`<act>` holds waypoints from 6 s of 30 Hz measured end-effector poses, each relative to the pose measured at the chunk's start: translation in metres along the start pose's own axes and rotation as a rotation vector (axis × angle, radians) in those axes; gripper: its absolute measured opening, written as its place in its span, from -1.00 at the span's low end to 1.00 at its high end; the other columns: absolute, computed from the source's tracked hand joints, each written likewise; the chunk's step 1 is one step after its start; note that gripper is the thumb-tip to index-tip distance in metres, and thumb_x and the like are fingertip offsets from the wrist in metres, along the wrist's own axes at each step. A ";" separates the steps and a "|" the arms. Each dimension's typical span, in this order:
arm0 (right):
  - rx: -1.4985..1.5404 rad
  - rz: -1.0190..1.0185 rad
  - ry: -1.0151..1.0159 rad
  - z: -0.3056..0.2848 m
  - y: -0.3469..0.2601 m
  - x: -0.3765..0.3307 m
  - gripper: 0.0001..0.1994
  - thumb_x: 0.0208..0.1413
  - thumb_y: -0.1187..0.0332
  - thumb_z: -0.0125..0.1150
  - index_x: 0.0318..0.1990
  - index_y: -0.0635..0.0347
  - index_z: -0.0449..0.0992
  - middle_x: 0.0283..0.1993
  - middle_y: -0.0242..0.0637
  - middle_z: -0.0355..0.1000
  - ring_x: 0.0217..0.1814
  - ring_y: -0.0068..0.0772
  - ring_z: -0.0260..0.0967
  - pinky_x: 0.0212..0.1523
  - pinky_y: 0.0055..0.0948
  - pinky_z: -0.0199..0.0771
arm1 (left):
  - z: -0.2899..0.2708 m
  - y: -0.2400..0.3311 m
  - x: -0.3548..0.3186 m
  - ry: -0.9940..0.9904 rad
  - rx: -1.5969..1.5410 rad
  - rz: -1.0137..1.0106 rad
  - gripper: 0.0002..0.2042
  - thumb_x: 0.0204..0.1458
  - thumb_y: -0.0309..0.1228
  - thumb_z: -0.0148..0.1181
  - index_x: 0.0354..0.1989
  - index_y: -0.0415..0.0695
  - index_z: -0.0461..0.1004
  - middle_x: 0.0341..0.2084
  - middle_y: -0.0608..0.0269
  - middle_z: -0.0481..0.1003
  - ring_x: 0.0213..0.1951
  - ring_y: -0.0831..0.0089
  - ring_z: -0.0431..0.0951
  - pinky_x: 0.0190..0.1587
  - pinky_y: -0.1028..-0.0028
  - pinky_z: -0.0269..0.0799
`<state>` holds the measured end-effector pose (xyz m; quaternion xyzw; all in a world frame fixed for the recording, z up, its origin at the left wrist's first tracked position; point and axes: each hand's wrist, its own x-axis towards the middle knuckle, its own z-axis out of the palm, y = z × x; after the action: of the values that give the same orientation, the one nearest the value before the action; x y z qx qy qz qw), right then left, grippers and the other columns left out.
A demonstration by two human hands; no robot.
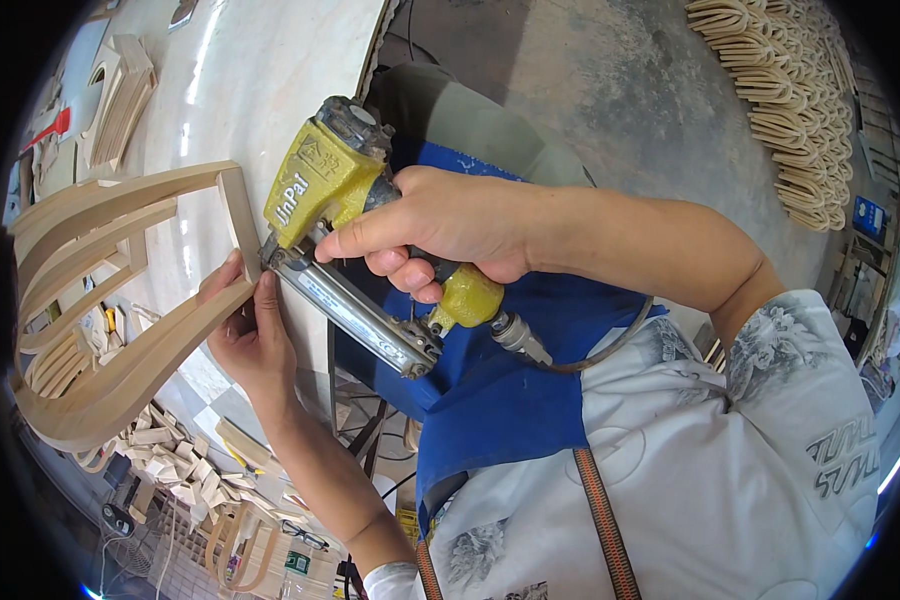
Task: Assembling wooden chair backs using a pneumatic nail gun and wood pieces.
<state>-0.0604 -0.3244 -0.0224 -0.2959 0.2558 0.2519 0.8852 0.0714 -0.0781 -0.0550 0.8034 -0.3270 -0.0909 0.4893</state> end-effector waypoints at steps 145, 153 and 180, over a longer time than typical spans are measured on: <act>0.133 -0.296 0.260 -0.023 -0.011 -0.030 -0.76 0.46 0.13 0.19 0.02 0.08 0.42 -0.35 -0.40 0.41 -0.46 -0.60 0.33 -0.49 -0.53 0.40 | 0.112 0.071 -0.133 -0.486 -1.370 -0.724 -0.43 0.49 -0.10 -0.01 0.47 -0.28 0.16 0.08 0.09 0.51 0.01 0.33 0.63 0.15 0.38 0.51; 0.162 -0.380 0.267 -0.037 -0.020 -0.021 -0.71 0.49 0.09 0.13 0.04 0.12 0.44 -0.35 -0.44 0.40 -0.46 -0.64 0.29 -0.52 -0.60 0.39 | 0.076 0.071 -0.135 -0.315 -0.968 -0.566 -0.56 0.46 -0.18 0.07 0.32 -0.27 0.39 0.04 0.15 0.57 0.04 0.39 0.59 0.15 0.41 0.45; 0.171 -0.502 0.315 -0.036 -0.015 -0.022 -0.66 0.49 0.10 0.13 0.05 0.25 0.44 -0.37 -0.44 0.39 -0.47 -0.66 0.29 -0.55 -0.63 0.38 | -0.187 0.008 -0.307 0.705 0.941 -0.884 -0.82 0.08 -0.46 0.39 -0.15 -0.21 0.71 -0.25 0.02 0.60 -0.10 0.00 0.57 0.03 0.17 0.45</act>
<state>-0.0787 -0.3645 -0.0279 -0.3098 0.3291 -0.0458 0.8908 -0.0814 0.2440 -0.0073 0.9668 0.1997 0.1339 0.0865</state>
